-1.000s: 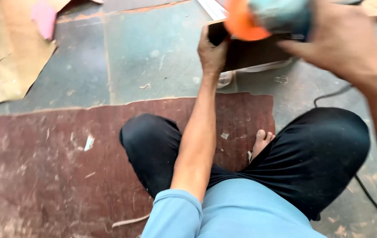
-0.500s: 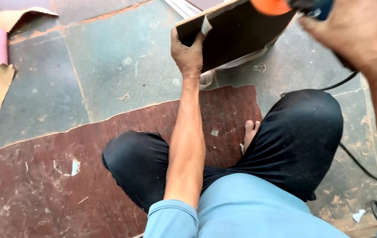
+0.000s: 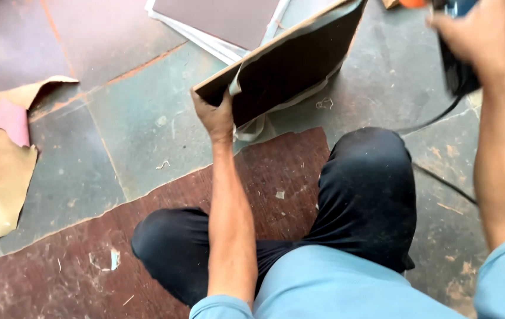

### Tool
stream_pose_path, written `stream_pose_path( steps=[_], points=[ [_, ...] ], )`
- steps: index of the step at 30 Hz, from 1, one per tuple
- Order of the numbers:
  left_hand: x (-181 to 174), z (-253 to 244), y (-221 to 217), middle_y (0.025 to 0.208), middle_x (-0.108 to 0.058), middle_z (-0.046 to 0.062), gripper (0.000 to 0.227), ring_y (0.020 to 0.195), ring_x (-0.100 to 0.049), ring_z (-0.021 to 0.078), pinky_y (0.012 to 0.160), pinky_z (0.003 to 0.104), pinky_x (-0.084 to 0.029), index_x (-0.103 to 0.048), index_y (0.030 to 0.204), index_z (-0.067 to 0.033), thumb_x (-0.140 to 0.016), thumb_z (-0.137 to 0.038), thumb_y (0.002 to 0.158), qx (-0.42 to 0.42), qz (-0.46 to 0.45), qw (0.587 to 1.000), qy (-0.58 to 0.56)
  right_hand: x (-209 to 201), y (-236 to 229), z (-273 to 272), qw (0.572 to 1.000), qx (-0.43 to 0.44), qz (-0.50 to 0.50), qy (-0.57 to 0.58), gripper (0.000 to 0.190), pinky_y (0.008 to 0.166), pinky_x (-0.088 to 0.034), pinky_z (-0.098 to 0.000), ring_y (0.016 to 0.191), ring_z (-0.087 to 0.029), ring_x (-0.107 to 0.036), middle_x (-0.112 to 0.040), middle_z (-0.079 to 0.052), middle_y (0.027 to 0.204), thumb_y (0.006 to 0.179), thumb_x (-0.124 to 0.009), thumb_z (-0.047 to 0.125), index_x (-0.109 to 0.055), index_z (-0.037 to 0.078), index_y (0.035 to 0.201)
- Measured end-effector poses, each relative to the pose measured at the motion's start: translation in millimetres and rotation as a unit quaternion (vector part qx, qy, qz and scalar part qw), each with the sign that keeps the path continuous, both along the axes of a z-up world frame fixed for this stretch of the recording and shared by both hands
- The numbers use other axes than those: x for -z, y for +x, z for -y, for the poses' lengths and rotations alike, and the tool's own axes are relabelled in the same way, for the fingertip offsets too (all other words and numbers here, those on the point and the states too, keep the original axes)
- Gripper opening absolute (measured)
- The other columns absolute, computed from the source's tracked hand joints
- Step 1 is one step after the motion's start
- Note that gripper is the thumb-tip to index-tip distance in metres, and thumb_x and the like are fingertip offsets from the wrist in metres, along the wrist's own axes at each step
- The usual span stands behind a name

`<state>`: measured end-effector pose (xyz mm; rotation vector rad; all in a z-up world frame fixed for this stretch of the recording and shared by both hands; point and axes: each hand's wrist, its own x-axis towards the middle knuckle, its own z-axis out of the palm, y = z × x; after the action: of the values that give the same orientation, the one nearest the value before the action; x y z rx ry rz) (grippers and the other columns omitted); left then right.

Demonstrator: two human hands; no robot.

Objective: Grinding the edges of wooden photo mounts using a handheld power grinder.

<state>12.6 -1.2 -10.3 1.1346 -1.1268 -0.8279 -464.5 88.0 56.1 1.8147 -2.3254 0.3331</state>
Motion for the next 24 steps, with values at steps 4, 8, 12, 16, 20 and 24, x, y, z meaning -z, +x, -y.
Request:
stream_pose_path(
  steps=[4,8,12,16,20,24],
  points=[
    [-80.4,-3.8,6.5,0.106,-0.065,0.000,0.063,0.099,-0.065,0.0143,0.089,0.035,-0.053,-0.055,0.127,-0.0195,-0.091,-0.022,0.074,0.045,0.203,0.978,0.015,31.8,14.4,-53.2,0.921,0.054,0.378,-0.077,0.061,0.087,-0.058,-0.0398,0.104,-0.027,-0.070,-0.070,-0.016,0.118,0.087,-0.087,0.026,-0.060,0.001,0.135],
    [-117.3,11.6,-11.7,0.100,-0.069,0.003,0.056,0.095,-0.063,0.0242,0.088,0.046,-0.042,-0.069,0.112,-0.0209,-0.094,-0.045,0.067,0.068,0.629,0.775,-0.008,76.5,25.8,-116.5,0.772,0.102,0.618,-0.104,0.051,0.083,-0.062,-0.0365,0.096,-0.021,-0.070,-0.066,-0.012,0.113,0.095,-0.080,0.011,-0.053,-0.003,0.137],
    [-130.0,13.1,-96.2,0.099,-0.068,0.006,0.056,0.099,-0.065,0.0248,0.102,0.048,-0.042,-0.065,0.121,-0.0172,-0.087,-0.052,0.082,0.176,0.662,0.725,0.071,79.3,56.5,-157.5,0.702,0.183,0.681,-0.097,0.050,0.072,-0.065,-0.0364,0.082,-0.020,-0.070,-0.063,-0.012,0.107,0.098,-0.079,0.017,-0.052,-0.001,0.135],
    [-78.3,36.4,-167.6,0.098,-0.070,0.011,0.046,0.087,-0.069,0.0316,0.074,0.047,-0.054,-0.063,0.123,-0.0149,-0.078,-0.036,0.085,0.126,0.539,0.813,-0.180,66.6,67.8,-163.5,0.632,0.155,0.748,-0.130,0.052,0.067,-0.063,-0.0372,0.075,-0.021,-0.069,-0.063,-0.012,0.092,0.097,-0.078,0.020,-0.050,-0.001,0.136],
    [-59.3,46.5,-190.8,0.099,-0.075,0.003,0.021,0.086,-0.074,0.0292,0.071,0.045,-0.058,-0.060,0.114,-0.0186,-0.067,-0.035,0.103,0.104,0.425,0.888,-0.140,50.8,57.5,-170.1,0.658,0.156,0.723,-0.143,0.056,0.069,-0.064,-0.0382,0.075,-0.021,-0.070,-0.063,-0.009,0.096,0.097,-0.079,0.021,-0.049,0.001,0.139],
    [-58.8,46.9,-190.9,0.088,-0.074,0.006,0.042,0.077,-0.074,0.0310,0.062,0.045,-0.057,-0.061,0.113,-0.0119,-0.071,-0.046,0.092,0.102,0.500,0.857,-0.075,50.6,51.4,-170.3,0.673,0.149,0.709,-0.146,0.053,0.073,-0.065,-0.0390,0.081,-0.022,-0.072,-0.065,-0.011,0.095,0.101,-0.080,0.021,-0.050,-0.002,0.138]
  ],
)
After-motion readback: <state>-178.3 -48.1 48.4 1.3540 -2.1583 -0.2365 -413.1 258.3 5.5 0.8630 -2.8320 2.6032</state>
